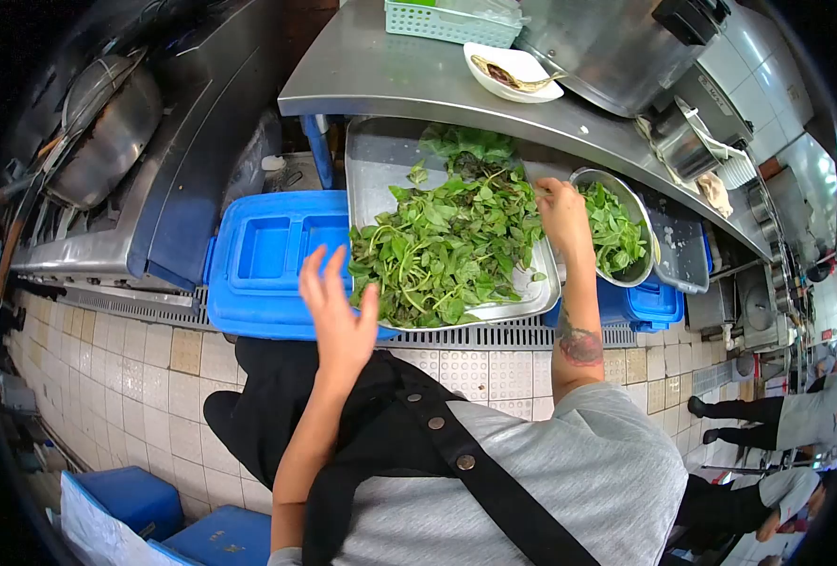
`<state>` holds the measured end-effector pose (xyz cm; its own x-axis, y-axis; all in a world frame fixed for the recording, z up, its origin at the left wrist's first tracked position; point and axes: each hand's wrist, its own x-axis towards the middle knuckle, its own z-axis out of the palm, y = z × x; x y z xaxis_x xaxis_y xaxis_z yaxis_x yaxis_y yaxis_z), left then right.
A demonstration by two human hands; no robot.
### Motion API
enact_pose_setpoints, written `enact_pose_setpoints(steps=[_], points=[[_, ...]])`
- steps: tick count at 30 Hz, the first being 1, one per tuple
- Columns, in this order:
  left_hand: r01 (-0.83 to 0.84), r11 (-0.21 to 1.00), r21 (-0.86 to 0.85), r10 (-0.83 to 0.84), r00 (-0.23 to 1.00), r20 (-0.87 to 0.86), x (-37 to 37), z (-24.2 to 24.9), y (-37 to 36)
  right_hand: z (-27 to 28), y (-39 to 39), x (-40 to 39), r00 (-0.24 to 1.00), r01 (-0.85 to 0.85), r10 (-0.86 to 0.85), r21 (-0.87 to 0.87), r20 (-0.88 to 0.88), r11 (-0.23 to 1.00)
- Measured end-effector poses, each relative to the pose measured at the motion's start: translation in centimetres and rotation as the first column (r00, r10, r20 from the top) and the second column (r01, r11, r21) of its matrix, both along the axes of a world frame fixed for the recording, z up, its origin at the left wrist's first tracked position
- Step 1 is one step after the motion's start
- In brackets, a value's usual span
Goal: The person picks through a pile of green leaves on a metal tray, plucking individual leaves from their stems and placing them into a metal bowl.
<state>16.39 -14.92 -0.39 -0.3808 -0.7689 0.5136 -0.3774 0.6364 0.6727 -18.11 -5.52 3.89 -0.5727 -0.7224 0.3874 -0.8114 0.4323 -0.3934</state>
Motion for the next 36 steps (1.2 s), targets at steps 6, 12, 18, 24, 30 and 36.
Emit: enact_pose_setpoints(steps=[6, 12, 18, 24, 30, 36], points=[[-0.303, 0.953, -0.010, 0.300, 0.946, -0.126, 6.3, -4.0, -2.5, -6.3, -3.1, -1.5, 1.000, -0.028, 0.028, 0.210, 0.006, 0.977], [-0.513, 0.858, 0.023, 0.509, 0.844, -0.168, 14.0, -12.3, -2.0, -4.2, -4.0, -2.9, 0.987, -0.055, 0.011, 0.272, 0.159, 0.961], [-0.606, 0.492, 0.625, 0.825, 0.555, -0.111, 23.7, -23.6, -3.1, 5.9, -4.6, -2.2, 0.982, 0.036, -0.039, 0.020, 0.183, 0.999], [-0.272, 0.475, 0.837, 0.661, 0.738, -0.135, 25.8, -26.0, -7.7, 8.8, -6.6, -0.6, 0.927, 0.095, -0.124, 0.098, 0.353, 0.991], [-0.070, 0.173, 0.982, 0.711, 0.699, -0.075, 26.5, -26.4, -11.6, 5.7, -6.3, -2.5, 0.765, 0.189, -0.217, 0.110, 0.607, 0.976], [-0.108, 0.095, 0.990, 0.595, 0.803, 0.031, 27.1, -29.4, -13.2, 1.4, -5.5, -2.1, 0.634, -0.002, 0.141, -0.181, 0.760, 0.983]])
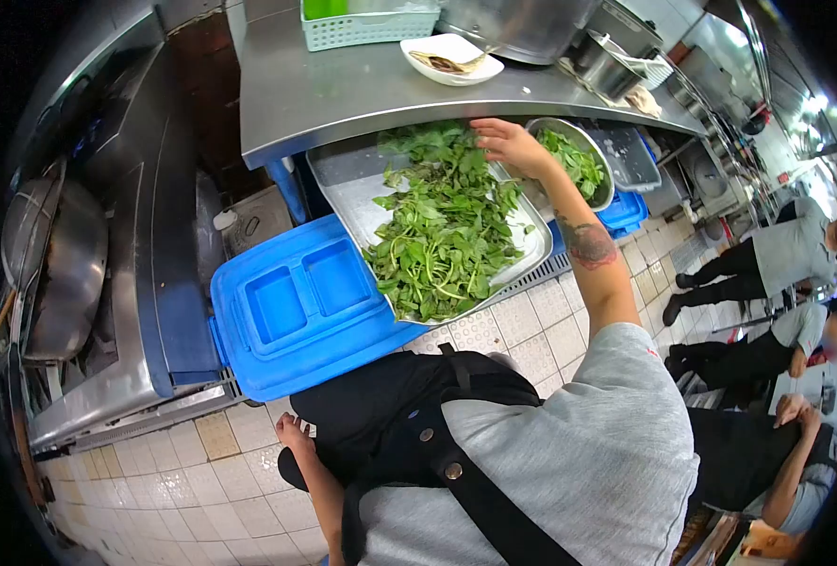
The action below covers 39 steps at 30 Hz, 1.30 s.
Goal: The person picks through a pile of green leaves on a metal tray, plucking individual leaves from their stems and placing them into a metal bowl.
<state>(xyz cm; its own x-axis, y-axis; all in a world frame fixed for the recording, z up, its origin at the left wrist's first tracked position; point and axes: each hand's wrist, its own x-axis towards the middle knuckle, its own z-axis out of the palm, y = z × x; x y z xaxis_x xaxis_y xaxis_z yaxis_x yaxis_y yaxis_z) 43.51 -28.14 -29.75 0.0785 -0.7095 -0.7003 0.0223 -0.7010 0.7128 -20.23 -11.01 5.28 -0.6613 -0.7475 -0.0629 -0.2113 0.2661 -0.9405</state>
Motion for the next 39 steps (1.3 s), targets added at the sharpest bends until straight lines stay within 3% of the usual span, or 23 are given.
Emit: enact_pose_setpoints(steps=[2, 5, 6, 9, 13, 17, 19, 21, 23, 24, 27, 28, 31, 32, 35, 38, 39], points=[[-0.022, 0.999, 0.025, 0.022, 1.000, 0.003, 0.7, -0.2, -0.1, -0.5, -0.1, 0.5, 0.999, -0.039, 0.037, 0.050, 0.039, 0.998], [-0.039, 0.999, 0.001, 0.039, 0.999, -0.032, 1.4, -0.3, 0.2, 0.1, -0.1, 0.0, 0.988, 0.081, -0.052, 0.210, -0.143, 0.974], [-0.041, 0.999, -0.007, 0.041, 0.999, -0.013, 1.4, -0.3, 0.4, 0.1, -0.1, 0.0, 0.959, 0.200, -0.151, 0.193, -0.240, 0.961], [-0.048, 0.998, -0.047, 0.050, 0.998, 0.034, 1.4, -0.6, 0.3, 0.6, 0.5, -1.6, 0.841, 0.319, -0.145, 0.261, -0.521, 0.911], [-0.128, 0.977, -0.169, 0.143, 0.986, 0.082, 1.3, -0.6, 0.5, -0.2, 0.9, -3.5, 0.702, 0.379, -0.026, 0.342, -0.712, 0.860], [-0.188, 0.916, -0.354, 0.240, 0.964, 0.110, 2.8, 1.1, 1.9, -2.9, -1.1, -3.4, 0.736, 0.201, 0.076, 0.324, -0.672, 0.925], [-0.223, 0.878, -0.423, 0.305, 0.943, 0.135, 4.4, 2.0, 2.6, -3.4, -2.9, -2.1, 0.792, 0.232, 0.071, 0.406, -0.606, 0.884], [-0.149, 0.851, -0.504, 0.324, 0.903, 0.282, 5.9, 3.2, 2.6, -4.2, -4.5, -1.6, 0.797, 0.293, 0.026, 0.423, -0.604, 0.858], [-0.089, 0.807, -0.584, 0.418, 0.785, 0.458, 6.0, 6.5, 2.4, -6.1, -5.4, -2.4, 0.784, 0.214, 0.081, 0.391, -0.615, 0.895], [-0.087, 0.819, -0.567, 0.405, 0.787, 0.465, 4.2, 10.7, 2.7, -7.0, -5.9, -2.6, 0.776, 0.172, 0.107, 0.373, -0.621, 0.912], [-0.144, 0.722, -0.677, 0.498, 0.788, 0.363, 1.3, 16.5, 0.7, -3.8, -5.6, -1.6, 0.836, 0.096, -0.009, 0.130, -0.549, 0.987], [-0.125, 0.693, -0.710, 0.485, 0.809, 0.332, 0.0, 18.2, 0.1, -2.4, -5.1, -0.7, 0.862, 0.087, -0.050, 0.051, -0.504, 0.995], [-0.037, 0.630, -0.776, 0.387, 0.881, 0.272, -4.8, 22.6, -1.4, -3.4, -3.9, -1.2, 0.991, 0.041, -0.069, -0.231, -0.115, 0.972], [0.014, 0.618, -0.786, 0.328, 0.904, 0.274, -7.0, 23.9, -1.5, -1.5, -3.2, 0.3, 0.999, 0.021, -0.027, -0.232, -0.022, 0.972], [0.186, 0.527, -0.829, 0.102, 0.955, 0.278, -13.3, 26.2, -1.8, -0.5, -2.0, 1.3, 0.996, 0.027, 0.006, -0.361, 0.090, 0.932], [0.273, 0.333, -0.902, -0.061, 0.961, 0.269, -18.1, 27.6, -1.9, -1.1, -1.7, 1.1, 0.983, 0.040, 0.045, -0.446, 0.180, 0.894], [0.281, 0.327, -0.903, -0.086, 0.960, 0.267, -19.0, 27.9, -1.8, -1.3, -1.8, 1.0, 0.977, 0.044, 0.060, -0.471, 0.203, 0.881]])
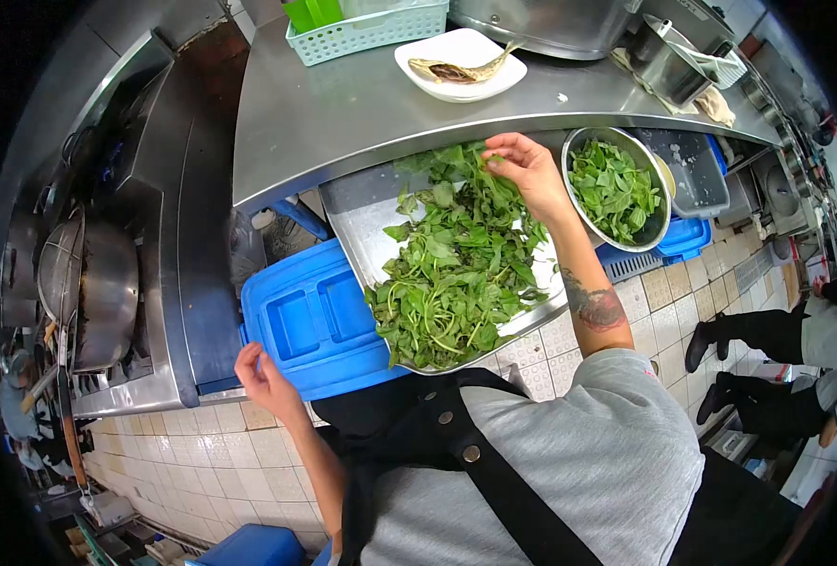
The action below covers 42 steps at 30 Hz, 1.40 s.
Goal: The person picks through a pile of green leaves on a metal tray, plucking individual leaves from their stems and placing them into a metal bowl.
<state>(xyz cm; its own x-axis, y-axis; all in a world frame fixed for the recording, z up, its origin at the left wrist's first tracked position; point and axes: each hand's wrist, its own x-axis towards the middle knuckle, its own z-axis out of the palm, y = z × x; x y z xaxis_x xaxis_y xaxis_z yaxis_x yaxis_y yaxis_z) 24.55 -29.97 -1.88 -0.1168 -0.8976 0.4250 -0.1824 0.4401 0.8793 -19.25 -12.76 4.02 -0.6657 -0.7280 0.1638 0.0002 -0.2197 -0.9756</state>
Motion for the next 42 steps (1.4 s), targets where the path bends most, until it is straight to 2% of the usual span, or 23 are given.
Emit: enact_pose_setpoints(steps=[4, 6, 7, 10, 12, 14, 16, 19, 20, 21, 23, 24, 25, 26, 27, 28, 29, 32, 33, 36, 37, 42], points=[[0.060, 0.998, 0.013, -0.060, 0.998, 0.008, -2.3, 1.2, 1.5, -0.2, 0.0, -0.4, 0.995, -0.061, 0.065, -0.050, 0.082, 0.997], [0.060, 0.998, 0.024, -0.062, 0.997, 0.057, -2.7, 1.4, 2.1, 0.1, 0.0, 0.0, 0.974, -0.090, 0.104, -0.079, 0.203, 0.993], [0.095, 0.994, 0.045, -0.095, 0.995, 0.002, -3.1, 1.0, 2.1, 0.3, -0.1, 0.3, 0.956, -0.104, 0.126, -0.094, 0.264, 0.990], [0.241, 0.969, 0.052, -0.244, 0.968, 0.055, -7.2, 3.9, 4.0, 0.6, -0.4, 1.9, 0.947, -0.158, 0.197, -0.165, 0.255, 0.974], [0.380, 0.924, 0.040, -0.381, 0.906, 0.182, -10.7, 6.1, 4.8, 2.0, -0.5, 4.5, 0.931, -0.218, 0.254, -0.158, 0.262, 0.963], [0.558, 0.820, 0.124, -0.569, 0.819, 0.075, -14.1, 6.3, 4.9, 3.3, -0.3, 6.4, 0.924, -0.284, 0.307, -0.129, 0.227, 0.950], [0.676, 0.725, 0.136, -0.674, 0.736, -0.064, -16.8, 6.5, 5.4, 3.9, -0.5, 8.2, 0.909, -0.311, 0.340, -0.150, 0.243, 0.939], [0.746, 0.567, 0.350, -0.690, 0.662, -0.293, -18.0, 7.1, 6.0, 3.8, -0.4, 8.8, 0.906, -0.316, 0.343, -0.142, 0.248, 0.938], [0.746, 0.564, 0.353, -0.686, 0.662, -0.303, -17.9, 6.9, 6.1, 3.7, -0.5, 8.9, 0.908, -0.315, 0.339, -0.133, 0.247, 0.940], [0.746, 0.563, 0.356, -0.680, 0.663, -0.313, -17.7, 6.5, 6.2, 3.7, -0.8, 9.2, 0.923, -0.295, 0.327, -0.172, 0.204, 0.940], [0.732, 0.571, 0.371, -0.636, 0.680, -0.365, -17.3, 6.1, 6.2, 4.4, -0.9, 9.8, 0.973, -0.218, 0.226, -0.130, 0.051, 0.967], [0.690, 0.615, 0.382, -0.612, 0.723, -0.320, -17.0, 6.1, 6.1, 5.0, -0.9, 10.2, 0.984, -0.176, 0.174, -0.114, -0.027, 0.978], [0.647, 0.655, 0.390, -0.588, 0.761, -0.274, -16.8, 6.2, 6.0, 5.2, -1.2, 11.1, 0.979, 0.015, -0.048, -0.163, -0.199, 0.987], [0.604, 0.691, 0.397, -0.564, 0.794, -0.226, -16.6, 6.3, 6.0, 5.9, -0.9, 11.2, 0.877, 0.047, -0.113, -0.150, -0.467, 0.988], [0.559, 0.733, 0.388, -0.535, 0.826, -0.179, -16.5, 6.4, 6.0, 6.7, -0.4, 11.2, 0.698, 0.085, -0.165, -0.148, -0.697, 0.985], [0.528, 0.762, 0.375, -0.535, 0.839, -0.097, -16.3, 6.6, 6.0, 7.1, -0.1, 11.2, 0.457, 0.125, -0.196, -0.156, -0.868, 0.980], [0.501, 0.788, 0.358, -0.531, 0.847, -0.014, -16.2, 7.1, 6.2, 6.9, -0.3, 11.5, 0.436, 0.042, -0.142, -0.137, -0.889, 0.990], [0.482, 0.854, 0.193, -0.513, 0.842, 0.167, -15.8, 8.3, 6.9, 5.5, -0.1, 13.0, 0.310, 0.053, 0.041, 0.061, -0.950, 0.997], [0.486, 0.866, 0.120, -0.501, 0.839, 0.214, -15.6, 8.5, 7.1, 4.7, -0.1, 13.1, 0.302, 0.082, 0.046, 0.074, -0.952, 0.994], [0.543, 0.839, -0.022, -0.509, 0.800, 0.317, -14.8, 8.7, 7.7, 3.3, 0.6, 14.0, 0.394, 0.061, 0.114, 0.150, -0.912, 0.987], [0.552, 0.834, -0.012, -0.517, 0.789, 0.332, -14.5, 8.5, 7.9, 2.5, 0.9, 14.5, 0.423, 0.050, 0.140, 0.177, -0.895, 0.983], [0.608, 0.792, 0.043, -0.565, 0.706, 0.428, -13.3, 8.3, 8.6, 0.3, 2.3, 16.2, 0.767, -0.034, 0.139, 0.176, -0.626, 0.984]])
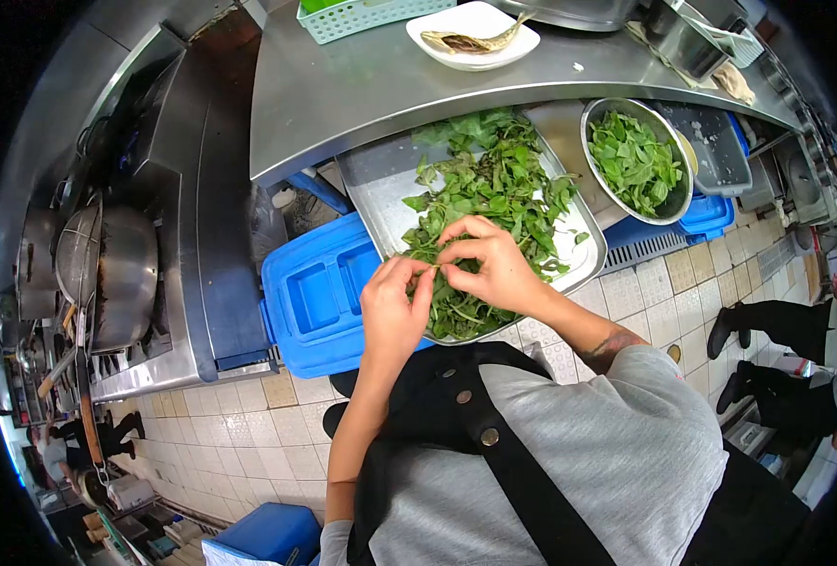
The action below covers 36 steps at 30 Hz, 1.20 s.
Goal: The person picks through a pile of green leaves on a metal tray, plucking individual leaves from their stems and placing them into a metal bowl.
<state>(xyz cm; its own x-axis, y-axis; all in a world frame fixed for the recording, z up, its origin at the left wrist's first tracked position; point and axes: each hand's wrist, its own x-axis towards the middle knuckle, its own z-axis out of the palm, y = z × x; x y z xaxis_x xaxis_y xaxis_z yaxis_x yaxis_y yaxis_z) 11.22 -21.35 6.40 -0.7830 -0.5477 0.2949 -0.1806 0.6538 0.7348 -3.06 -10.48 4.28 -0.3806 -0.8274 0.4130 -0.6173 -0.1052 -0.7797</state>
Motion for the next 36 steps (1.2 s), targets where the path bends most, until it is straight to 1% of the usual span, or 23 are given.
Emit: enact_pose_setpoints(steps=[1, 4, 5, 6, 8, 10, 11, 12, 14, 15, 17, 18, 20, 21, 22, 23, 24, 25, 26, 28, 31, 33, 36], points=[[0.006, 1.000, 0.010, -0.006, 1.000, -0.002, -0.1, -0.1, 0.2, -0.2, 0.2, 0.1, 0.996, 0.011, -0.010, -0.002, 0.090, 1.000], [0.018, 1.000, 0.024, -0.018, 0.999, -0.030, -0.9, -0.4, 1.1, 0.0, 0.6, -0.1, 0.972, 0.086, -0.077, -0.033, 0.221, 0.996], [0.020, 1.000, 0.022, -0.019, 0.999, -0.050, -1.4, -0.4, 1.4, 0.3, 0.6, -0.5, 0.980, 0.104, -0.093, -0.056, 0.178, 0.993], [0.021, 1.000, 0.020, -0.020, 0.997, -0.071, -1.8, -0.3, 1.6, 0.4, 0.7, -0.9, 0.977, 0.111, -0.099, -0.053, 0.189, 0.992], [0.062, 0.998, -0.023, -0.063, 0.997, -0.047, -2.2, -0.4, 2.1, 0.5, 0.8, -3.2, 0.941, 0.272, -0.243, -0.101, 0.236, 0.957], [0.110, 0.990, -0.090, -0.116, 0.991, -0.069, -2.6, -1.6, 2.5, 1.4, 1.9, -8.1, 0.875, 0.372, -0.273, -0.197, 0.399, 0.907], [0.121, 0.986, -0.114, -0.121, 0.993, 0.010, -2.5, -2.4, 2.6, 2.5, 3.1, -10.8, 0.846, 0.451, -0.352, -0.185, 0.401, 0.873], [0.103, 0.978, -0.179, -0.101, 0.995, 0.020, -2.5, -3.0, 2.6, 3.7, 4.4, -13.4, 0.861, 0.492, -0.428, -0.237, 0.275, 0.838], [0.070, 0.951, -0.301, -0.062, 0.997, 0.039, -2.4, -4.1, 2.9, 5.1, 7.6, -18.1, 0.774, 0.632, -0.633, -0.069, 0.009, 0.772], [0.086, 0.950, -0.301, -0.052, 0.992, 0.119, -2.2, -4.6, 2.9, 4.8, 8.8, -20.0, 0.732, 0.674, -0.661, 0.030, -0.162, 0.739], [0.056, 0.946, -0.318, -0.016, 0.992, 0.128, -2.2, -4.8, 3.1, 3.9, 10.2, -22.5, 0.614, 0.765, -0.614, 0.183, -0.496, 0.617], [0.035, 0.943, -0.331, 0.008, 0.992, 0.129, -2.3, -4.8, 3.1, 2.7, 10.0, -22.6, 0.454, 0.883, -0.588, 0.251, -0.669, 0.396], [-0.002, 0.943, -0.331, 0.040, 0.993, 0.107, -2.5, -4.9, 2.8, 3.4, 7.8, -18.2, 0.270, 0.949, -0.538, 0.126, -0.798, 0.289], [-0.023, 0.944, -0.329, 0.058, 0.994, 0.097, -2.4, -4.9, 2.7, 2.3, 7.2, -18.0, 0.437, 0.866, -0.631, 0.109, -0.641, 0.489], [-0.037, 0.945, -0.325, 0.071, 0.993, 0.094, -2.1, -5.0, 2.7, 1.2, 6.1, -16.9, 0.497, 0.767, -0.601, -0.007, -0.626, 0.642], [-0.034, 0.948, -0.316, 0.068, 0.993, 0.098, -1.9, -5.2, 2.7, 0.1, 5.2, -15.5, 0.643, 0.697, -0.539, 0.124, -0.544, 0.706], [-0.029, 0.951, -0.309, 0.062, 0.993, 0.096, -1.8, -5.3, 2.6, -0.3, 4.0, -13.3, 0.748, 0.629, -0.481, 0.257, -0.458, 0.734], [-0.024, 0.953, -0.302, 0.054, 0.994, 0.092, -1.9, -5.4, 2.5, -0.9, 3.0, -11.9, 0.853, 0.518, -0.401, 0.440, -0.335, 0.734], [-0.017, 0.959, -0.283, 0.045, 0.995, 0.092, -1.9, -5.2, 2.6, -1.4, 2.5, -10.4, 0.892, 0.445, -0.325, 0.497, -0.313, 0.745], [-0.012, 0.969, -0.245, 0.035, 0.995, 0.089, -1.8, -4.8, 2.7, -3.0, 1.8, -8.9, 0.854, 0.504, -0.304, 0.525, -0.423, 0.686], [-0.019, 0.960, -0.278, 0.040, 0.997, 0.070, -1.6, -4.8, 2.3, -4.5, 1.6, -9.3, 0.854, 0.509, -0.356, 0.463, -0.380, 0.726], [-0.048, 0.967, -0.250, 0.065, 0.996, 0.061, -1.7, -4.7, 2.1, -4.9, 2.0, -10.1, 0.866, 0.492, -0.378, 0.426, -0.326, 0.759], [-0.056, 0.972, -0.230, 0.067, 0.997, 0.042, -2.2, -4.6, 2.1, -4.7, 2.4, -10.7, 0.904, 0.426, -0.358, 0.417, -0.235, 0.803]])
